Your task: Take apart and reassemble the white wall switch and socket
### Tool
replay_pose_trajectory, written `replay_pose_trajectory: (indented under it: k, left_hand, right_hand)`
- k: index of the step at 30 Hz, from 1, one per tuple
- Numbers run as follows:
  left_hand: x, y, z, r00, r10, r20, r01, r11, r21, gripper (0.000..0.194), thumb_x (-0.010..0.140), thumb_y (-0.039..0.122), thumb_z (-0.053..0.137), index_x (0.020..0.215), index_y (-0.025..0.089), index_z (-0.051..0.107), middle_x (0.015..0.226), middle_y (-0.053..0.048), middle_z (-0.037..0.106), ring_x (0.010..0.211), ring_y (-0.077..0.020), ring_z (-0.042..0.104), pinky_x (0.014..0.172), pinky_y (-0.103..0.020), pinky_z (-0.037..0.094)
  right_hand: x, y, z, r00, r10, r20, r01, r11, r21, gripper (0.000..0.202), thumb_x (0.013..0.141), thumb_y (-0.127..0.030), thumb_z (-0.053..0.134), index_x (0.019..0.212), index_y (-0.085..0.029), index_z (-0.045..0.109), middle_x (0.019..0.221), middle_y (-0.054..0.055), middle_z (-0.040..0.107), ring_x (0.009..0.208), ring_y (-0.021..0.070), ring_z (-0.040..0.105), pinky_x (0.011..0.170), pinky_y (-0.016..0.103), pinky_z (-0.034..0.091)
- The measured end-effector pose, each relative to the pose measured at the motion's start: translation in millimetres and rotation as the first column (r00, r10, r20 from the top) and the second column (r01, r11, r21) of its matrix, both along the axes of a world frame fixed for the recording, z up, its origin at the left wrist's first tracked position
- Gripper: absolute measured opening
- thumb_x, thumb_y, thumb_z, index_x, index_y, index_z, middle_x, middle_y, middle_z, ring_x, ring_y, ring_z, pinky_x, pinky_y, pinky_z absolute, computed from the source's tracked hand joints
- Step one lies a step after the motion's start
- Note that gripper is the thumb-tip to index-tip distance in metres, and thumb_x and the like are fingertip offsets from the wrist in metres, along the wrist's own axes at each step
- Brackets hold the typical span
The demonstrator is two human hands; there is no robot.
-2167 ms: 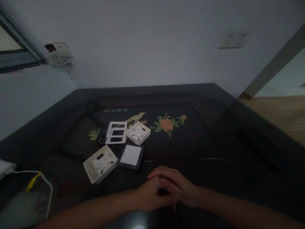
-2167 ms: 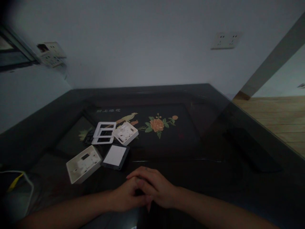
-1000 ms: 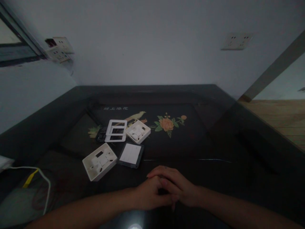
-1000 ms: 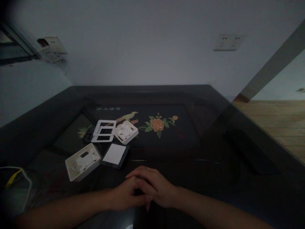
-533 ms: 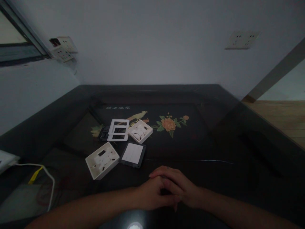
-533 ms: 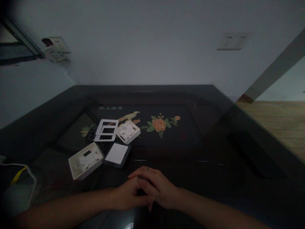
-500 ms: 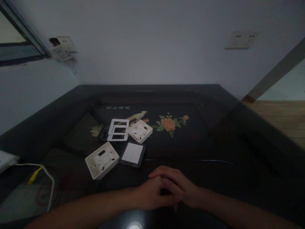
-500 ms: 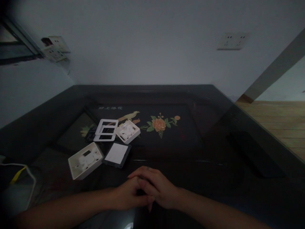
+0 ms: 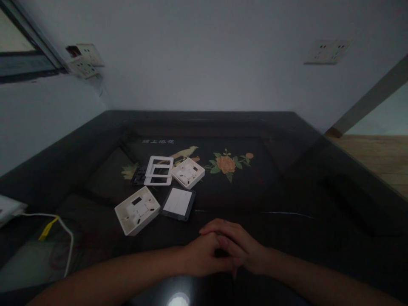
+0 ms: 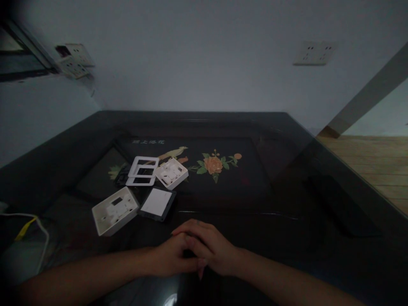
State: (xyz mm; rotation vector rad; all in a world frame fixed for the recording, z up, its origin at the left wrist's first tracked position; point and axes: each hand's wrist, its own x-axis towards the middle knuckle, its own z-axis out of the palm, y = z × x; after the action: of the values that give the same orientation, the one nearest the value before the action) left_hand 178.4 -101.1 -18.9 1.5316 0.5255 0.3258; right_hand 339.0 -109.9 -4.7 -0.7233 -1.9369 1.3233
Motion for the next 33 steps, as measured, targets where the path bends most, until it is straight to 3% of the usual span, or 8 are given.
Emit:
replay_pose_trajectory:
  k: [15,20,26,33]
  left_hand:
    - [-1.2,-0.2,1.0,0.999,-0.008,-0.031,0.007,1.000,-0.026,0.018,0.088,0.026,0.063,0.084,0.014,0.075,0.083,-0.003,0.076,0.085,-0.0164,0.067,0.085,-0.026,0.051]
    - [-1.6,-0.8,-0.7,1.000,-0.005,-0.026,0.005,1.000,-0.028,0.020,0.088,0.032,0.064,0.090,0.016,0.076,0.092,-0.003,0.077,0.091,-0.0169,0.067,0.088,-0.027,0.051]
    - [-1.6,-1.0,-2.5,1.000,-0.003,0.007,0.003,1.000,-0.030,0.028,0.087,0.040,0.064,0.085,0.014,0.074,0.088,-0.005,0.076,0.090,-0.0184,0.068,0.088,-0.028,0.051]
    - [-1.3,-0.7,-0.9,1.000,-0.003,-0.002,0.003,1.000,-0.030,0.027,0.088,0.039,0.063,0.081,0.015,0.073,0.082,-0.004,0.074,0.086,-0.0171,0.068,0.087,-0.027,0.051]
  right_hand:
    - [0.7,-1.4,-3.0,1.000,0.004,-0.005,-0.004,1.000,-0.011,0.039,0.102,-0.043,0.036,0.122,-0.020,0.061,0.110,0.010,0.067,0.102,0.0183,0.064,0.087,0.036,0.050]
    - [0.4,-0.9,-3.0,1.000,0.002,-0.003,-0.002,1.000,-0.013,0.040,0.102,-0.044,0.035,0.121,-0.022,0.061,0.110,0.009,0.067,0.102,0.0182,0.064,0.087,0.037,0.050]
    - [0.1,0.6,-4.5,1.000,0.011,-0.015,-0.011,1.000,-0.020,0.040,0.102,-0.044,0.034,0.122,-0.021,0.060,0.111,0.009,0.067,0.103,0.0183,0.064,0.088,0.037,0.050]
    - [0.5,-0.8,-1.4,1.000,-0.003,-0.009,0.002,1.000,-0.018,0.039,0.102,-0.043,0.035,0.121,-0.021,0.061,0.109,0.009,0.067,0.102,0.0184,0.064,0.087,0.037,0.050]
